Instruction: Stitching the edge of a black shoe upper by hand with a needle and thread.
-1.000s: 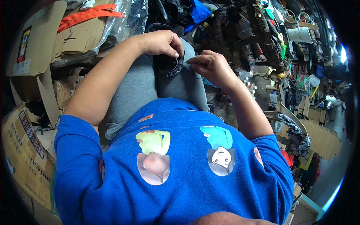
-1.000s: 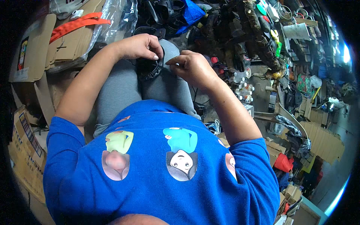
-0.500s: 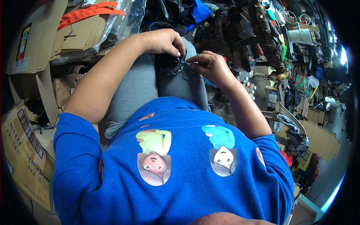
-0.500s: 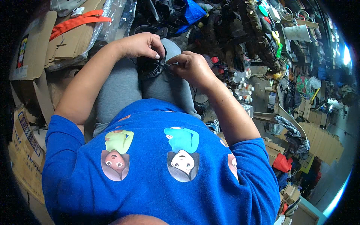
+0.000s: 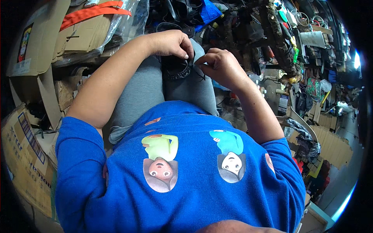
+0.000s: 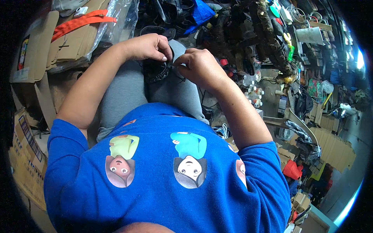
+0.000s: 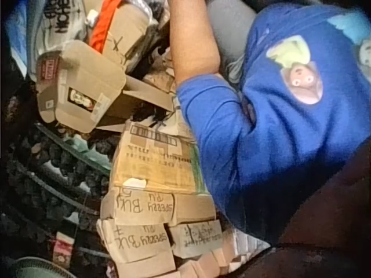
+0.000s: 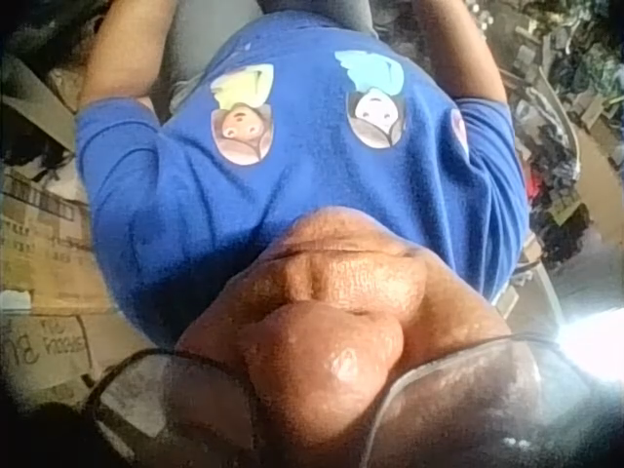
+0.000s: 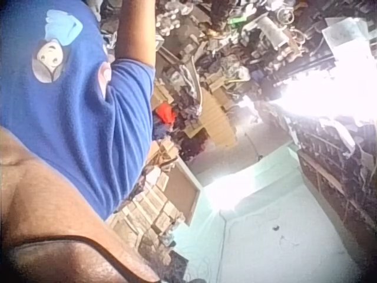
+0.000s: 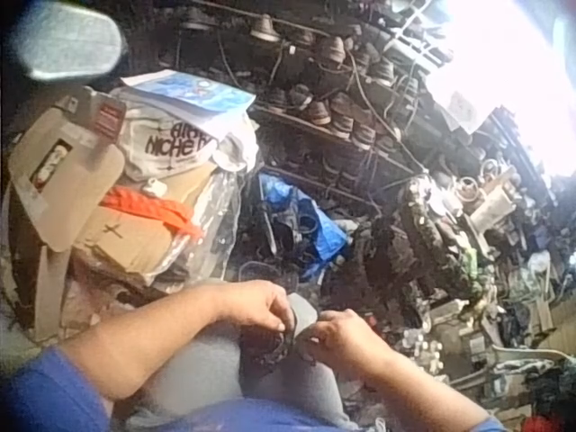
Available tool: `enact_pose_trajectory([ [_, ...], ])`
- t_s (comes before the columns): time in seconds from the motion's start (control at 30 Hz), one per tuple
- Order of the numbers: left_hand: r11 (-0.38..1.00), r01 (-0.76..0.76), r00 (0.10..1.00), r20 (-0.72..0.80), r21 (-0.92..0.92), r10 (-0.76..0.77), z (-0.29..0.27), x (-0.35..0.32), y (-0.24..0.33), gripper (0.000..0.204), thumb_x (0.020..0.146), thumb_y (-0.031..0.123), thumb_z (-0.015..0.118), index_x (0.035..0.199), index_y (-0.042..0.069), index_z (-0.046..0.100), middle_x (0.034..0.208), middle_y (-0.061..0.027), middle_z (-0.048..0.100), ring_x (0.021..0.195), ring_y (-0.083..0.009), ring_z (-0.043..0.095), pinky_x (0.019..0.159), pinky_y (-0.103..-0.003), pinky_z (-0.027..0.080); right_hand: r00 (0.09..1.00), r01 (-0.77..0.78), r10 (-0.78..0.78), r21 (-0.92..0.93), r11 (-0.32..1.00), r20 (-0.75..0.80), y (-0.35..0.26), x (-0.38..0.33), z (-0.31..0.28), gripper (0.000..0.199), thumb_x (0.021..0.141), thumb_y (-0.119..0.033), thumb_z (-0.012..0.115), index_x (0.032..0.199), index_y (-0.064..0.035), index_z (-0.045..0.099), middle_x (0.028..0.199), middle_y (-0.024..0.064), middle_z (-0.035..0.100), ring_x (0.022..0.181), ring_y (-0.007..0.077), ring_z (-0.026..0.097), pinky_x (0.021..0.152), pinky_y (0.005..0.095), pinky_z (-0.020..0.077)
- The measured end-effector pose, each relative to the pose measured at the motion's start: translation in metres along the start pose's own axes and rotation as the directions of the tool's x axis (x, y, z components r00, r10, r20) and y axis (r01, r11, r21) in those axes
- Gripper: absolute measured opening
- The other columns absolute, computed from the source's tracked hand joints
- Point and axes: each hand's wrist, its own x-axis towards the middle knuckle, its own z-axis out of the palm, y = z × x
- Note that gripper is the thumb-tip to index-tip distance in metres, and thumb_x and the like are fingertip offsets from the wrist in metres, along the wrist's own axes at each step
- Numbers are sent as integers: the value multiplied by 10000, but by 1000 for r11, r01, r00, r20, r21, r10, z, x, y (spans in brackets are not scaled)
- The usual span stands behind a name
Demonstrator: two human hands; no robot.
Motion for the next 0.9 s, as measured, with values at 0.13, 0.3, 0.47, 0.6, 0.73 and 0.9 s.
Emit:
enact_pose_trajectory([
  [0.13, 999, 2, 1000, -13, 34, -1, 0, 2, 1, 180, 777, 104, 667, 943, 55, 716, 919, -66, 573, 903, -195, 577, 839, -305, 455, 1000, -22, 24, 65, 998, -20, 8, -1, 9, 171, 751, -60, 684, 917, -87, 715, 810, 85, 643, 711, 217, 638, 660, 316, 515],
  [0.3, 986, -83, 994, -53, 144, 92, 4, 3, 0, 193, 774, 56, 668, 960, 34, 712, 861, -84, 704, 834, -160, 650, 825, -281, 493, 996, -82, 91, 314, 946, -14, 21, -3, 18, 171, 779, -33, 681, 940, -81, 713, 831, 50, 634, 764, 151, 625, 698, 283, 502],
  [0.47, 979, -71, 997, 0, 192, 73, 3, 3, 13, 240, 730, 71, 713, 969, 86, 724, 879, -42, 520, 868, -187, 543, 796, -300, 454, 986, -166, 150, 436, 884, 71, 50, -10, 22, 190, 783, -53, 696, 968, -89, 719, 845, 42, 608, 825, 141, 615, 747, 283, 491],
  [0.6, 976, -53, 999, 7, 209, 52, 5, 14, 10, 264, 705, 52, 727, 966, 91, 726, 888, -41, 524, 870, -189, 546, 793, -294, 454, 984, -178, 146, 575, 799, 101, 58, -11, 24, 163, 804, -74, 696, 963, -94, 723, 834, 11, 584, 820, 112, 593, 743, 266, 481],
  [0.73, 975, -41, 999, -7, 218, 44, 4, 12, 6, 262, 685, 64, 737, 945, 91, 728, 898, -48, 526, 879, -200, 549, 804, -298, 454, 976, -217, 200, 544, 811, 90, 41, -5, 25, 153, 794, -66, 704, 945, -80, 719, 791, 10, 594, 765, 108, 589, 708, 269, 482],
  [0.9, 927, -52, 996, -53, 372, 77, 7, -2, 15, 289, 704, 0, 653, 983, 55, 704, 950, -125, 626, 957, -258, 604, 858, -339, 480, 987, -136, 158, 503, 853, 0, 34, -6, 33, 142, 795, -51, 709, 934, -82, 706, 847, -15, 568, 777, 66, 556, 660, 234, 453],
])
